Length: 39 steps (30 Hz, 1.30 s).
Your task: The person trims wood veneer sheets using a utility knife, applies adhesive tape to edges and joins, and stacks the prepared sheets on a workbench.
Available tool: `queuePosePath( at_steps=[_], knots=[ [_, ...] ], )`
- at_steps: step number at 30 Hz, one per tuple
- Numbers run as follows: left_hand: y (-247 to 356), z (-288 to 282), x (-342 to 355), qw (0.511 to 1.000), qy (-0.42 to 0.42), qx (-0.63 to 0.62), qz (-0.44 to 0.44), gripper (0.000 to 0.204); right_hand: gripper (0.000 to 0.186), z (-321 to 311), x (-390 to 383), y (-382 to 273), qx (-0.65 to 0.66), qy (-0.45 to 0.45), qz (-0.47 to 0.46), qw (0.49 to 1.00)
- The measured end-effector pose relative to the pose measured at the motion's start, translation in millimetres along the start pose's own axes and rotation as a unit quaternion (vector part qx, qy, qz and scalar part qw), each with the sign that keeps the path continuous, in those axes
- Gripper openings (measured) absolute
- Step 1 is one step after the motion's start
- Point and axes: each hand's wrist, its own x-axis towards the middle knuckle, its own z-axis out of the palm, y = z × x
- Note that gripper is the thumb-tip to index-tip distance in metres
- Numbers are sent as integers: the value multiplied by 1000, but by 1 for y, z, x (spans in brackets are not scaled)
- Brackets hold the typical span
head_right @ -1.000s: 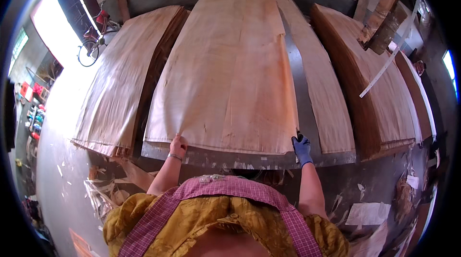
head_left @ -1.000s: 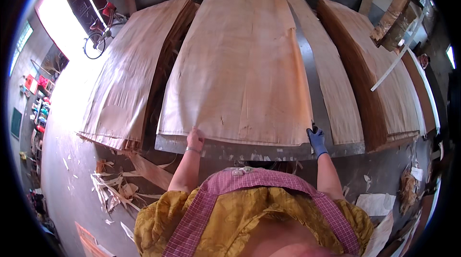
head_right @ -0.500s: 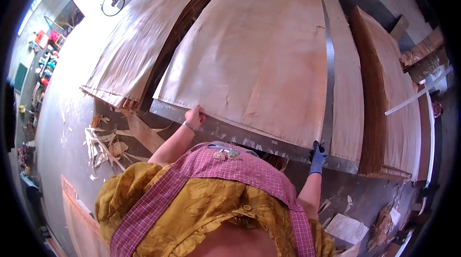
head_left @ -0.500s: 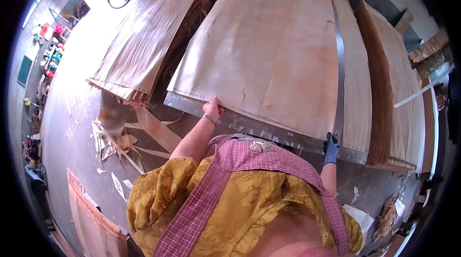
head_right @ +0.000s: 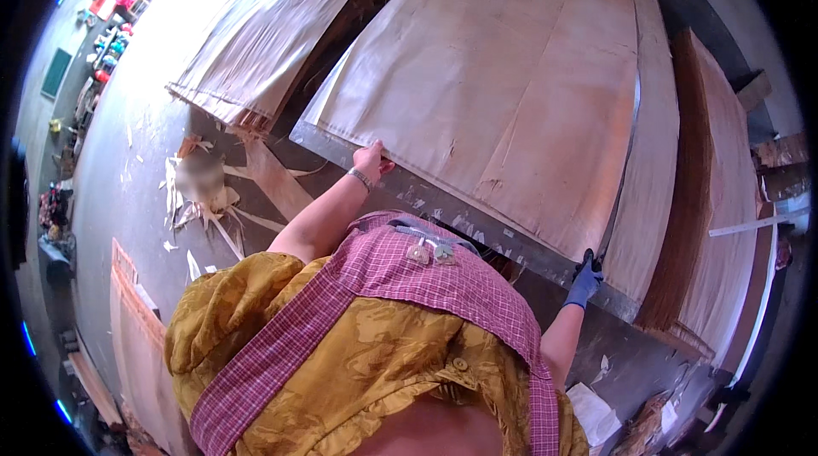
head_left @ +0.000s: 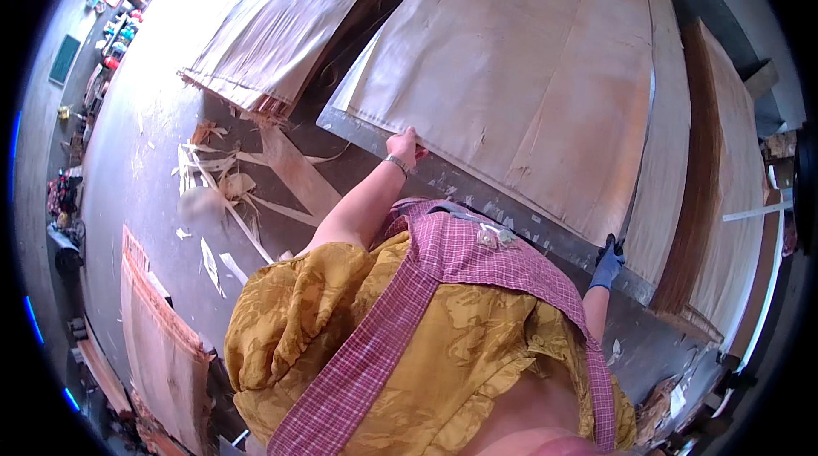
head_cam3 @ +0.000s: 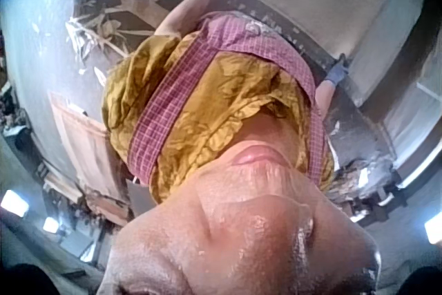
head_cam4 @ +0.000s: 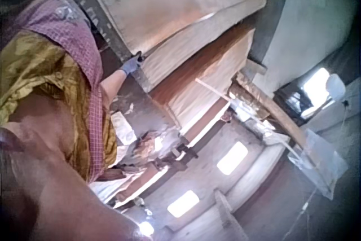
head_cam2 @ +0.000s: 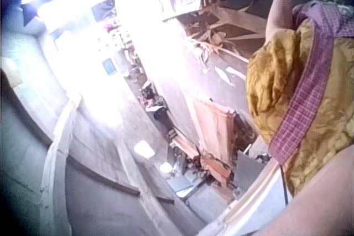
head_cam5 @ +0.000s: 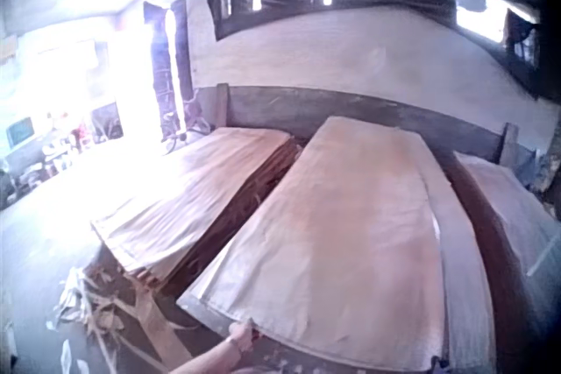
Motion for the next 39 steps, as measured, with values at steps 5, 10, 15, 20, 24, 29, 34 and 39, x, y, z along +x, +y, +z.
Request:
queuePosePath(
  at_steps=[5, 10, 15, 20, 24, 29, 34, 39],
  knots=[
    [4, -3, -5, 999, 35, 16, 16, 28, 43, 2, -5, 1, -35, 27, -1, 999],
    [6, 2, -17, 991, 6, 106, 78, 31, 51, 5, -12, 12, 7, -53, 8, 999],
    [-2, -4, 16, 997, -56, 17, 46, 25, 49, 1, -20, 88, -310, 240, -302, 869],
    [-6, -8, 17, 999, -30, 2, 20, 25, 44, -15, -92, 73, -207, 86, -87, 971],
    [-6, -1, 18, 999, -28, 13, 30, 24, 40, -7, -97, 56, -191, 67, -81, 976],
    [-6, -2, 14, 997, -35, 35, 51, 26, 42, 19, -93, 31, -182, 89, -125, 971],
    [-6, 2, 7, 997, -36, 37, 52, 27, 44, 24, -85, 19, -170, 57, -119, 977],
    [-7, -11, 17, 997, -33, 27, 60, 25, 47, 44, -87, 10, -170, 35, -130, 976]
  ],
)
